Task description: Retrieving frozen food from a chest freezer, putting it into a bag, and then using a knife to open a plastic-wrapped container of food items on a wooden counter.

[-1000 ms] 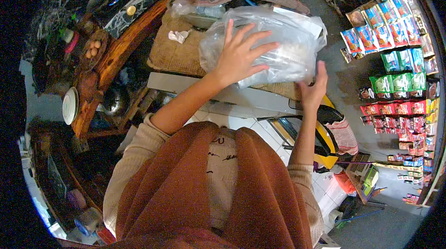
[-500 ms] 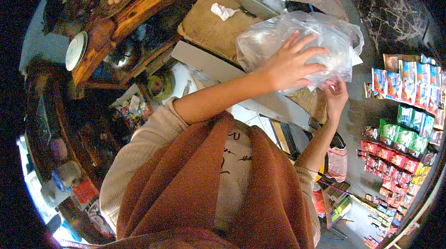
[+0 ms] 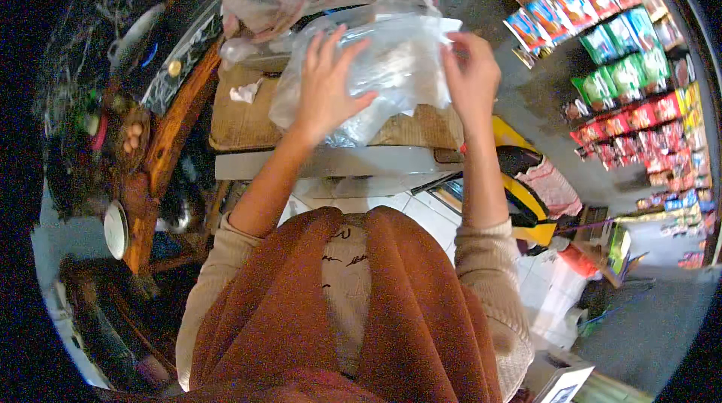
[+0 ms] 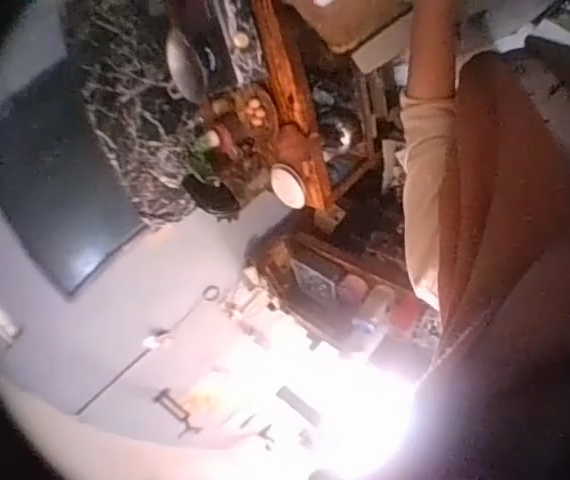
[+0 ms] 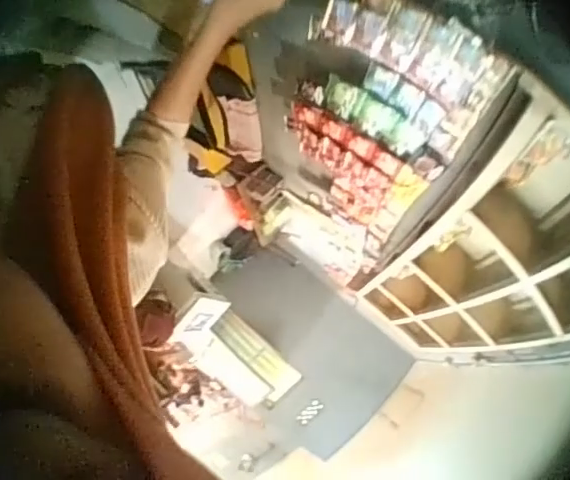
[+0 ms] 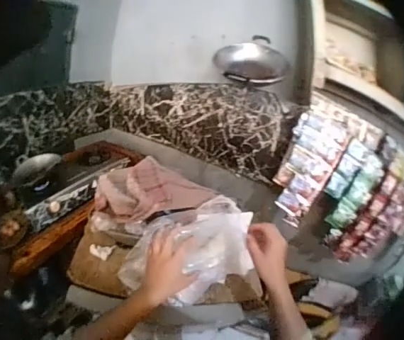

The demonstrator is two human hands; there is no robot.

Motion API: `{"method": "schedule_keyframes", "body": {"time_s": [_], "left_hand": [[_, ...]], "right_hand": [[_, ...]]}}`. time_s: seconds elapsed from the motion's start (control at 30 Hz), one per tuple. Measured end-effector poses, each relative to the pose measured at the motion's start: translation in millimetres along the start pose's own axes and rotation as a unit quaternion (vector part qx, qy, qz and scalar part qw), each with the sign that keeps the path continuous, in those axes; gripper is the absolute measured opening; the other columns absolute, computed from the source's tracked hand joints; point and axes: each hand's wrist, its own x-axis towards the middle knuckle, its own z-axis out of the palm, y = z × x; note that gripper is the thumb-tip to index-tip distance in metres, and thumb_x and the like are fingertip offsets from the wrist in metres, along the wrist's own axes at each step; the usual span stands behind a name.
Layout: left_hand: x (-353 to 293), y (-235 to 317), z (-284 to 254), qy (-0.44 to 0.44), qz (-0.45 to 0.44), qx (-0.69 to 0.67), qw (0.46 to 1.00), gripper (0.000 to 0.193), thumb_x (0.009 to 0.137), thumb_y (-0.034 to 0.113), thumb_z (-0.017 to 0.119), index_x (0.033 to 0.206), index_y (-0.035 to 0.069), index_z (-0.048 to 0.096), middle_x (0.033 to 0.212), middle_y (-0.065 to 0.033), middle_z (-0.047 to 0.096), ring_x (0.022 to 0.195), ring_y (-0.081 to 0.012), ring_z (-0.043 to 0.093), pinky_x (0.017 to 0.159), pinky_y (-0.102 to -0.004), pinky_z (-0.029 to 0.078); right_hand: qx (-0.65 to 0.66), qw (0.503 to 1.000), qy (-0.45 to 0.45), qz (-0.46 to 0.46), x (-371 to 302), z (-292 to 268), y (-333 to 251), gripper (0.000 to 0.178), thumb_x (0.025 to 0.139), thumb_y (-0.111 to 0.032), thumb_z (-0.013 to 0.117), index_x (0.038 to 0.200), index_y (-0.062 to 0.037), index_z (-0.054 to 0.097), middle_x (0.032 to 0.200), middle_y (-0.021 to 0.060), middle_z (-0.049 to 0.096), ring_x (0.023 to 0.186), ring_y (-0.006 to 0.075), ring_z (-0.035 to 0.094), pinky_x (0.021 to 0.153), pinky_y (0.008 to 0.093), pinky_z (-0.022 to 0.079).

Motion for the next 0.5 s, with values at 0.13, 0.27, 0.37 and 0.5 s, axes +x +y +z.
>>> {"method": "schedule_keyframes", "body": {"time_s": [0.13,0.27,0.37,0.5], "left_hand": [[13,-6,-5,0.014,-0.004,-0.038,0.999,0.054,0.062,0.019,0.074,0.113,0.016,0.06,0.127,-0.0102,0.052,0.115,-0.0331,0.05,0.097,-0.0392,0.04],[16,-28,-5,0.017,0.002,-0.068,0.998,0.03,0.071,0.019,0.07,0.099,0.012,0.064,0.11,-0.0075,0.063,0.097,-0.0285,0.06,0.083,-0.036,0.048],[13,-35,-8,0.009,-0.006,-0.055,0.998,0.024,0.075,0.021,0.067,0.098,0.012,0.065,0.11,-0.0074,0.063,0.097,-0.0288,0.06,0.082,-0.0362,0.048],[12,-30,-11,0.06,-0.056,-0.108,0.991,0.02,0.08,0.023,0.064,0.095,0.01,0.067,0.106,-0.007,0.065,0.093,-0.0291,0.062,0.08,-0.035,0.048]], "right_hand": [[0.049,0.95,-0.199,0.236,19,8,9,0.039,0.084,-0.036,0.061,0.1,-0.0004,0.063,0.09,0.0131,0.065,0.074,0.0218,0.064,0.069,0.032,0.051],[0.048,0.925,-0.122,0.357,8,-2,94,0.035,0.081,-0.041,0.067,0.086,-0.0067,0.066,0.066,0.0001,0.057,0.059,0.0076,0.051,0.05,0.0245,0.038],[-0.1,0.881,-0.292,0.358,-12,6,120,0.033,0.079,-0.039,0.07,0.081,-0.0062,0.065,0.059,-0.0026,0.051,0.053,0.0076,0.046,0.048,0.0253,0.036],[0.033,0.889,-0.26,0.375,-21,15,136,0.03,0.077,-0.032,0.072,0.08,-0.0035,0.064,0.064,-0.002,0.053,0.056,0.0078,0.046,0.049,0.0258,0.036]]}}
